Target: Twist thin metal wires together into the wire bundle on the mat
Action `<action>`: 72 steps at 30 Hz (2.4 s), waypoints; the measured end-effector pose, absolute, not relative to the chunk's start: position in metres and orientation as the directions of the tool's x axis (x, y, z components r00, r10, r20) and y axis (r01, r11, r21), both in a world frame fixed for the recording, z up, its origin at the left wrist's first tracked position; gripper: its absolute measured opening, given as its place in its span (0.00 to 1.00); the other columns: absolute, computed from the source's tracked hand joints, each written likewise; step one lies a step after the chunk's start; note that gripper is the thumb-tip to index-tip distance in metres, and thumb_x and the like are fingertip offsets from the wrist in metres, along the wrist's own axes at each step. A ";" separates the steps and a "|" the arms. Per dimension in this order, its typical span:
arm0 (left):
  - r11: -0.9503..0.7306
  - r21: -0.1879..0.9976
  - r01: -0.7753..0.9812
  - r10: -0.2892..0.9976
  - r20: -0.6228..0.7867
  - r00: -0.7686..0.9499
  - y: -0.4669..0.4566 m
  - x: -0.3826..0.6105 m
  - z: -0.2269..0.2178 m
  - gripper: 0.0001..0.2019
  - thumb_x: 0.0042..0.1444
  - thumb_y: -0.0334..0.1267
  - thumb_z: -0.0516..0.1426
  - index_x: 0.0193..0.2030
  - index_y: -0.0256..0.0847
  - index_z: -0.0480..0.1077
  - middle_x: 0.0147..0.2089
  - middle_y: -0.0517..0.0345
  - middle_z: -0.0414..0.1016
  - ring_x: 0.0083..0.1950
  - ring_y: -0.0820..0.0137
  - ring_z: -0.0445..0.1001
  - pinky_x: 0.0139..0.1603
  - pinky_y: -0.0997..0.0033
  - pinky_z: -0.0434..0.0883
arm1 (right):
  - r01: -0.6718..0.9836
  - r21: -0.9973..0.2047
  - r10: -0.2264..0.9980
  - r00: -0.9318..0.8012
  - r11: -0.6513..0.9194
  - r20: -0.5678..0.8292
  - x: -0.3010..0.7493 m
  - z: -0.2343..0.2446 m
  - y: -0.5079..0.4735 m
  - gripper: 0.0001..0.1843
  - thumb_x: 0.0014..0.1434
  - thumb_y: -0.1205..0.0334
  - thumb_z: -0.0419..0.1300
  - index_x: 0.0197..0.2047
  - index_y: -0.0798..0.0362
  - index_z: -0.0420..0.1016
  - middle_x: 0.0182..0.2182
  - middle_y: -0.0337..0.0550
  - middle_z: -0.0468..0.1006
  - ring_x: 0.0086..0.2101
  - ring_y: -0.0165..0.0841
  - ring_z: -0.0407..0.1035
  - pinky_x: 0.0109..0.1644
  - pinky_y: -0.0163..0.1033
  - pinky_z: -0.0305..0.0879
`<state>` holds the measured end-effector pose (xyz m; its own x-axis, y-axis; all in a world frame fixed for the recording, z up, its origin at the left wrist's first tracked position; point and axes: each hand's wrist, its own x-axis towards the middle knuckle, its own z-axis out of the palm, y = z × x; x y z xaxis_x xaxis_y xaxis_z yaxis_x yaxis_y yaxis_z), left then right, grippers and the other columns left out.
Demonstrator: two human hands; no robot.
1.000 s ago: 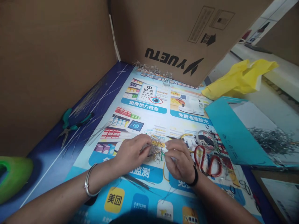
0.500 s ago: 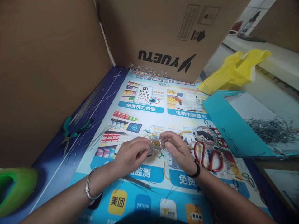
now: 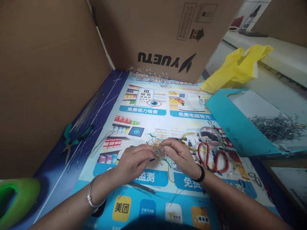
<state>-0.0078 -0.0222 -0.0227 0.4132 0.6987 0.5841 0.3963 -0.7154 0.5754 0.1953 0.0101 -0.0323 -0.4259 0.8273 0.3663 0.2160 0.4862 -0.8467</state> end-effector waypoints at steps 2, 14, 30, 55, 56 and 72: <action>-0.701 0.606 0.376 0.712 0.568 0.413 -0.023 -0.008 -0.021 0.07 0.58 0.25 0.53 0.38 0.38 0.69 0.39 0.53 0.76 0.42 0.72 0.75 0.39 0.73 0.75 | 0.229 -0.850 0.842 -0.402 0.474 0.361 0.195 -0.033 0.009 0.09 0.64 0.60 0.51 0.39 0.53 0.71 0.29 0.39 0.75 0.30 0.29 0.70 0.35 0.34 0.68; -0.164 0.952 0.259 0.981 0.131 0.140 -0.027 0.005 -0.006 0.04 0.55 0.34 0.57 0.38 0.38 0.67 0.32 0.57 0.77 0.29 0.74 0.75 0.29 0.76 0.74 | 0.278 -0.793 0.822 -0.371 0.542 0.432 0.194 -0.031 0.002 0.09 0.63 0.61 0.53 0.41 0.53 0.72 0.32 0.43 0.77 0.34 0.31 0.72 0.37 0.35 0.70; -0.197 0.894 0.403 0.980 0.186 0.066 -0.036 0.021 0.012 0.14 0.52 0.29 0.56 0.46 0.40 0.63 0.31 0.61 0.73 0.29 0.75 0.70 0.32 0.75 0.69 | 0.362 -0.839 0.907 -0.274 0.406 0.320 0.193 -0.014 -0.007 0.13 0.63 0.57 0.51 0.44 0.52 0.72 0.40 0.46 0.79 0.40 0.35 0.74 0.43 0.39 0.69; -0.216 0.937 0.274 0.974 0.187 0.128 -0.028 0.014 0.006 0.11 0.55 0.30 0.56 0.45 0.41 0.71 0.33 0.58 0.70 0.34 0.73 0.68 0.39 0.71 0.66 | -0.057 -0.998 0.900 -0.435 -0.041 -0.012 0.200 0.005 -0.001 0.14 0.62 0.50 0.52 0.36 0.52 0.69 0.25 0.35 0.67 0.22 0.24 0.60 0.25 0.32 0.56; -0.216 0.938 0.271 0.974 0.188 0.128 -0.028 0.013 0.005 0.11 0.55 0.31 0.56 0.45 0.41 0.71 0.33 0.58 0.70 0.34 0.72 0.67 0.39 0.71 0.66 | -0.066 -0.997 0.901 -0.434 -0.044 -0.012 0.200 0.004 -0.001 0.14 0.62 0.50 0.53 0.37 0.52 0.69 0.25 0.35 0.67 0.22 0.24 0.60 0.25 0.32 0.57; -0.265 0.924 0.275 0.964 0.251 0.086 -0.027 0.011 0.005 0.07 0.54 0.35 0.60 0.40 0.40 0.73 0.31 0.59 0.70 0.33 0.73 0.68 0.38 0.71 0.68 | 0.093 -0.991 0.934 -0.354 0.091 0.053 0.198 0.004 -0.005 0.14 0.60 0.53 0.55 0.45 0.52 0.67 0.29 0.38 0.70 0.28 0.28 0.65 0.31 0.35 0.64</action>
<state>0.0113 -0.0272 0.0046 0.0858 0.9642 0.2510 0.2749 -0.2650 0.9242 0.1975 -0.0054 0.0039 -0.3535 0.9339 0.0531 0.0926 0.0914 -0.9915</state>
